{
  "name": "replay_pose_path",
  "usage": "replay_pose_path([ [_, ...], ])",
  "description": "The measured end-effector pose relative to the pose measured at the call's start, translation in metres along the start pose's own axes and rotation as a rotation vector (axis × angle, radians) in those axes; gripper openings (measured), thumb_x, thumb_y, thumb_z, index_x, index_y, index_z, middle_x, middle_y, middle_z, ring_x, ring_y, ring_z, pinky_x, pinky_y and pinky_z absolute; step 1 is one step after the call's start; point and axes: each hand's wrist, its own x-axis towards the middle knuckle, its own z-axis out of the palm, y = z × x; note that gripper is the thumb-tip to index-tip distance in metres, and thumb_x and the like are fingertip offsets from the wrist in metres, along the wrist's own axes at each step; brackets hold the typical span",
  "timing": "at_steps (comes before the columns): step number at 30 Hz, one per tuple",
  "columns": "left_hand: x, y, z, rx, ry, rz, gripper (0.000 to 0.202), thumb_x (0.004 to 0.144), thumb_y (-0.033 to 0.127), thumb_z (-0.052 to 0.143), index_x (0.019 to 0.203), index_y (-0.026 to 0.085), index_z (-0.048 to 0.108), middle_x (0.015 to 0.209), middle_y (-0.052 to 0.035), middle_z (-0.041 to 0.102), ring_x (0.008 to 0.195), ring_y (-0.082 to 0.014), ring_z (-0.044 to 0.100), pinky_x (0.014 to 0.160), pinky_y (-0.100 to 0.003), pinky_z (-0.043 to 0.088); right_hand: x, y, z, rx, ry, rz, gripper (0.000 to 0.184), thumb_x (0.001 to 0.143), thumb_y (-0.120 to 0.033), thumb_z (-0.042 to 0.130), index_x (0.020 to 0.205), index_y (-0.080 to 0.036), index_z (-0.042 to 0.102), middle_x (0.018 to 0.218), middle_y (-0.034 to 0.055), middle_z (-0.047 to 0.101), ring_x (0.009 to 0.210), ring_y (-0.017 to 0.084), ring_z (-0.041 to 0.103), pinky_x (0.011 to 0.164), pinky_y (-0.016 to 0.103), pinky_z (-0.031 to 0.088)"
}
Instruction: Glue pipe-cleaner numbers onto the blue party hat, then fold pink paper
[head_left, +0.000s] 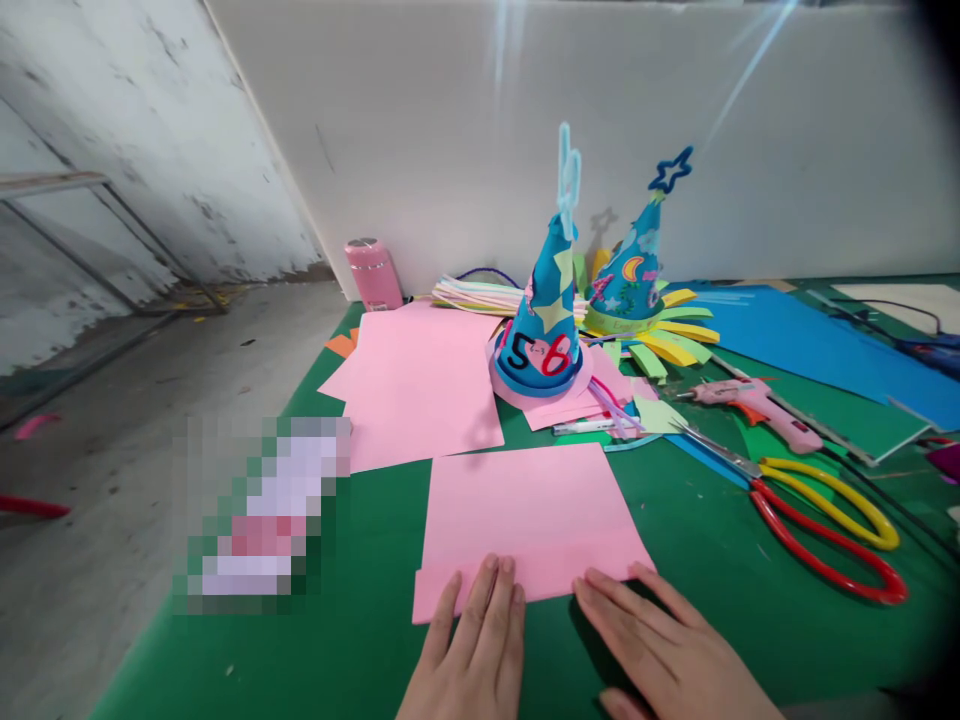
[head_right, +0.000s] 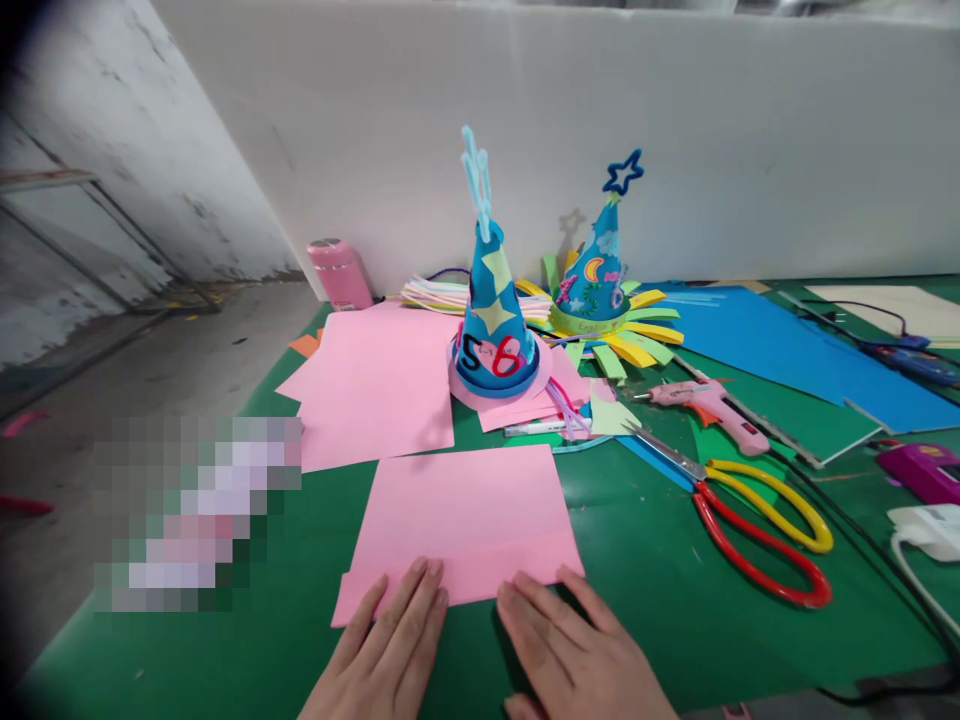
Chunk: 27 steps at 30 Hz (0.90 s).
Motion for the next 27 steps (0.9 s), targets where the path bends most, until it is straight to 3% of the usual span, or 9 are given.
replay_pose_path([
  [5, -0.003, 0.000, -0.001, -0.043, -0.080, -0.029, 0.040, 0.082, 0.028, 0.038, 0.119, 0.020, 0.049, 0.126, -0.0059, 0.050, 0.125, -0.0236, 0.029, 0.102, -0.045, 0.013, -0.030, 0.011, -0.010, -0.048, -0.117, 0.120, 0.049, 0.077, -0.025, 0.049, 0.121, -0.003, 0.045, 0.114, 0.0110, 0.059, 0.101, 0.019, 0.058, 0.089, 0.033, 0.041],
  [9, -0.003, 0.006, -0.001, -0.135, -0.122, -0.072, 0.049, 0.082, 0.044, 0.034, 0.119, 0.018, 0.051, 0.128, -0.0089, 0.048, 0.129, -0.0261, 0.019, 0.103, -0.048, 0.003, -0.047, 0.013, -0.013, -0.039, -0.160, 0.221, 0.051, 0.079, -0.026, 0.049, 0.125, -0.006, 0.040, 0.116, 0.0117, 0.057, 0.104, 0.020, 0.056, 0.089, 0.036, 0.041],
  [16, -0.003, 0.003, 0.002, -0.254, -0.038, -0.065, 0.068, 0.077, 0.060, 0.027, 0.121, 0.012, 0.047, 0.129, -0.0132, 0.046, 0.124, -0.0289, 0.028, 0.102, -0.048, 0.005, -0.045, 0.018, -0.020, 0.044, -0.066, 0.351, 0.047, 0.079, -0.026, 0.051, 0.123, -0.014, 0.042, 0.112, 0.0097, 0.060, 0.103, 0.023, 0.054, 0.087, 0.038, 0.040],
  [19, 0.008, -0.005, -0.011, -0.334, -0.070, -0.094, 0.059, 0.081, 0.051, 0.034, 0.124, 0.011, 0.042, 0.124, -0.0121, 0.051, 0.114, -0.0269, 0.041, 0.096, -0.045, 0.021, -0.023, 0.019, -0.018, 0.095, -0.056, 0.275, 0.043, 0.080, -0.022, 0.051, 0.122, -0.017, 0.044, 0.114, 0.0093, 0.058, 0.107, 0.022, 0.051, 0.088, 0.037, 0.038],
  [21, 0.020, -0.012, -0.021, -0.423, -0.195, -0.190, 0.047, 0.084, 0.043, 0.037, 0.120, 0.015, 0.046, 0.116, -0.0094, 0.056, 0.103, -0.0245, 0.048, 0.088, -0.042, 0.032, -0.005, 0.022, -0.014, 0.151, -0.098, 0.197, 0.038, 0.083, -0.020, 0.047, 0.122, -0.017, 0.045, 0.117, 0.0092, 0.057, 0.108, 0.020, 0.050, 0.088, 0.036, 0.038],
  [27, 0.042, -0.029, -0.030, -0.627, -0.319, -0.205, 0.037, 0.081, 0.031, 0.045, 0.114, 0.015, 0.049, 0.104, -0.0097, 0.056, 0.092, -0.0232, 0.048, 0.077, -0.039, 0.043, 0.021, 0.040, -0.004, 0.212, -0.138, 0.022, 0.030, 0.088, -0.016, 0.042, 0.116, -0.015, 0.050, 0.103, 0.0056, 0.064, 0.091, 0.017, 0.057, 0.082, 0.036, 0.039],
])
